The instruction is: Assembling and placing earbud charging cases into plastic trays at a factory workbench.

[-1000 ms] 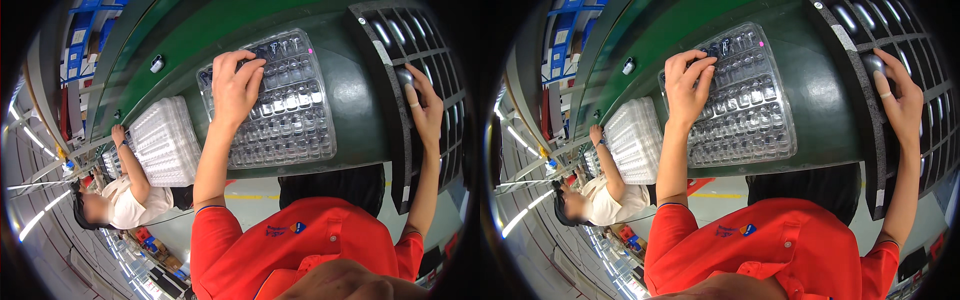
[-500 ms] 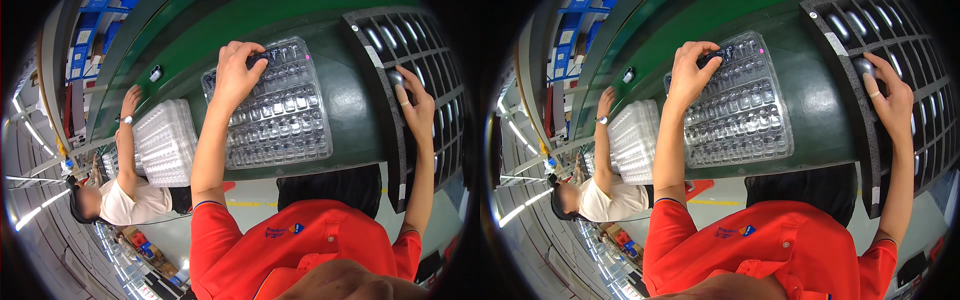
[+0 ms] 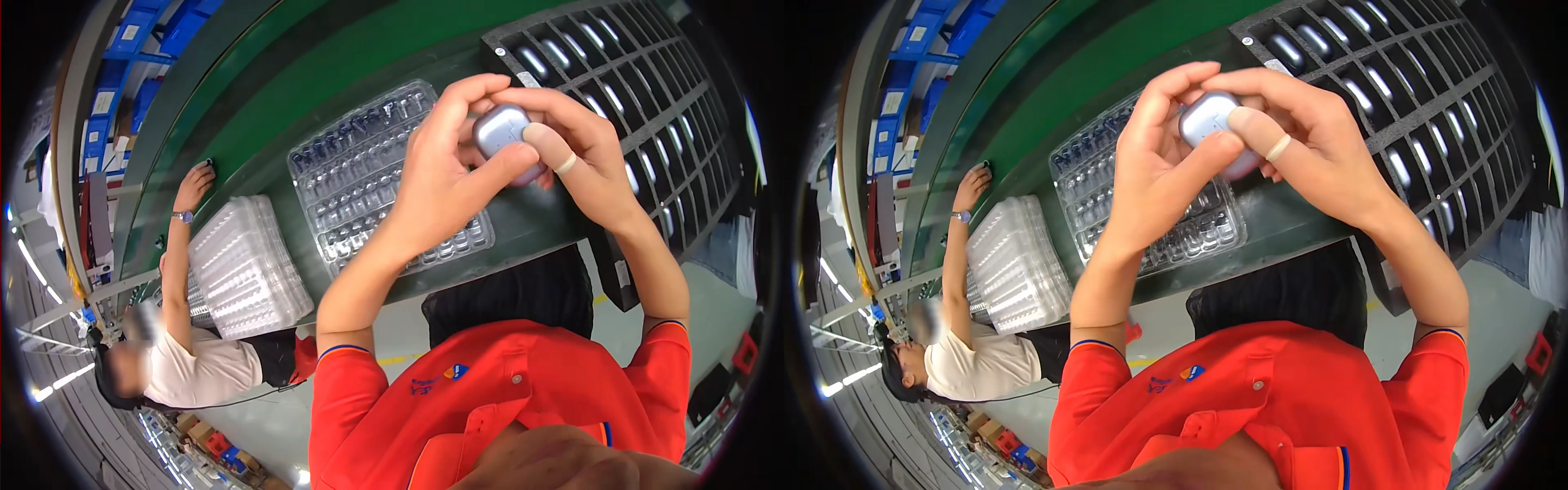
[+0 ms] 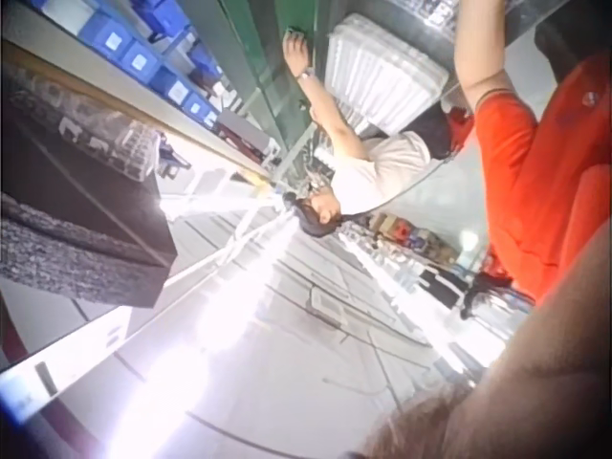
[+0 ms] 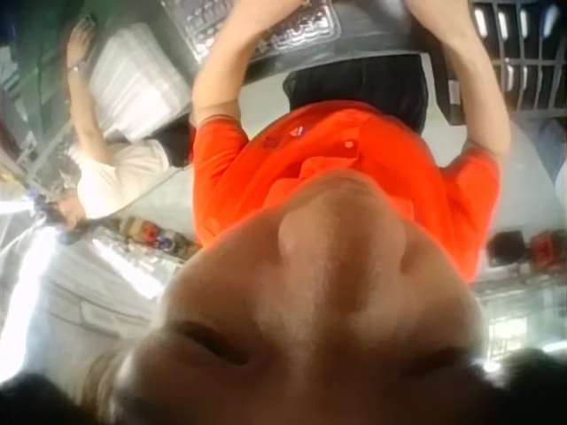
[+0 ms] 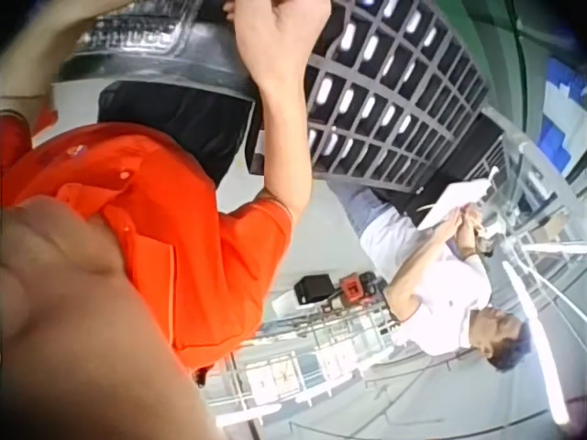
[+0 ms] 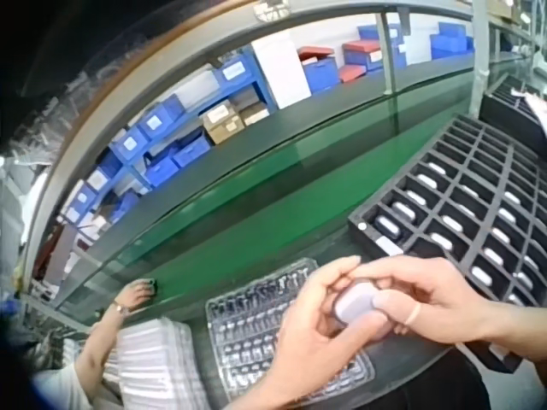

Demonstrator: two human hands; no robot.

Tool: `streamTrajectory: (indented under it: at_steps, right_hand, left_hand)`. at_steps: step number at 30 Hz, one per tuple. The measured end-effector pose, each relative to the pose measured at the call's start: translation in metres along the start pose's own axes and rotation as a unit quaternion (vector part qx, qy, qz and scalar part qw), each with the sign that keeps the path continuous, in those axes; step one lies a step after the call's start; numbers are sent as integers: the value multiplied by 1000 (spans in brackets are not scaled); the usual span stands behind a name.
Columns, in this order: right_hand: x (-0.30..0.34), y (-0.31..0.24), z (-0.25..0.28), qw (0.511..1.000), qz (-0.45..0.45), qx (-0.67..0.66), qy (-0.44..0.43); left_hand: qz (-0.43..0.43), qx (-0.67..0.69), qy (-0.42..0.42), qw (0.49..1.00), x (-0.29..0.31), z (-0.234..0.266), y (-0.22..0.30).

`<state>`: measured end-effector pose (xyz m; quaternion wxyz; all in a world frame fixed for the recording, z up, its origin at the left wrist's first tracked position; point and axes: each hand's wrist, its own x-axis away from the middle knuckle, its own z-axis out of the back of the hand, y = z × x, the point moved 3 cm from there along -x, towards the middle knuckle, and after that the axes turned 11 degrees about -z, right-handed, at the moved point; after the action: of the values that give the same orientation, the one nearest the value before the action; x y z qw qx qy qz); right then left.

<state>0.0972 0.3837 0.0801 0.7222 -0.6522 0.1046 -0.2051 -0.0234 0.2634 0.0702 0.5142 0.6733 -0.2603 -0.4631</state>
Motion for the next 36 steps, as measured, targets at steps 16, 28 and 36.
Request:
streamTrajectory:
  at_steps: [16, 28, 36]
  right_hand:
    - [20, 27, -26, 997, 65, -35, 23]
    - [10, 10, -16, 948, 218, 200, 117]
    - [1, 15, -23, 961, 191, 183, 76]
  left_hand:
    - [136, 188, 32, 972, 50, 3, -19]
    - [-5, 24, 9, 1000, 44, 5, -10]
    - [-41, -195, -75, 977, 46, 13, -12]
